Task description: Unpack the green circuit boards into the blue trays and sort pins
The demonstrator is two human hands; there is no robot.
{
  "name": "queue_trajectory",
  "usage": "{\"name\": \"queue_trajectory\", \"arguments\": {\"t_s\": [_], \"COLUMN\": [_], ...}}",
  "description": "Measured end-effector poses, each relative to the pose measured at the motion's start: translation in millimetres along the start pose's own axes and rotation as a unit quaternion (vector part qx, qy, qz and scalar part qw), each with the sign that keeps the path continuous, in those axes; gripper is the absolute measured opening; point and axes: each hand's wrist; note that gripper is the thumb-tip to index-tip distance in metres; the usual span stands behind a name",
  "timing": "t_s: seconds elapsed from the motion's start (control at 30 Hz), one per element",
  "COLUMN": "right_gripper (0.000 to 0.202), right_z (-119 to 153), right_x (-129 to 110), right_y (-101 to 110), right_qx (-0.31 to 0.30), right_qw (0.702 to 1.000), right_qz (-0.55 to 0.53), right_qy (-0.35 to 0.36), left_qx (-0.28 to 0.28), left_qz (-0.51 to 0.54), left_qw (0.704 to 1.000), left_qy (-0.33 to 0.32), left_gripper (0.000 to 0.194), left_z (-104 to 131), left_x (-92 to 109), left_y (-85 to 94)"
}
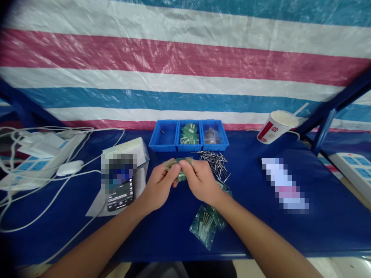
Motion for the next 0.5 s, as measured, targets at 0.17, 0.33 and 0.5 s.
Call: {"name": "queue_trajectory", "arguments": {"t_s": [0.17,0.33,0.5], "right_gripper": [0.049,0.048,0.048], "right_z": [0.4,0.4,0.2], "right_x": [1.0,2.1,1.1], "right_y": [0.4,2.6,3.3], "right_qx": [0.005,-0.001,0.005], "right_qw": [1.000,1.000,1.000], "right_qz": [0.004,0.009,0.018], "right_qy": [-0.003,-0.002,-0.004], "left_qx": [0.000,0.000,0.004], "left_qz": [0.003,0.008,0.005], "left_qw": [1.000,1.000,1.000], "left_qy": [0.010,0.016,0.026], "left_gripper": [0.044,0.045,0.045], "left_z": [0.1,0.4,0.3], "left_x": [-0.8,-2.0,-1.4], "left_y": [0.2,-0.1,-0.3]}}
Point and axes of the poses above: each hand's wrist, its own z-axis away from the middle knuckle, its own y-axis out of the back of the hand, x = y × z, and after that the axes turned 4 degrees about -x, right-handed
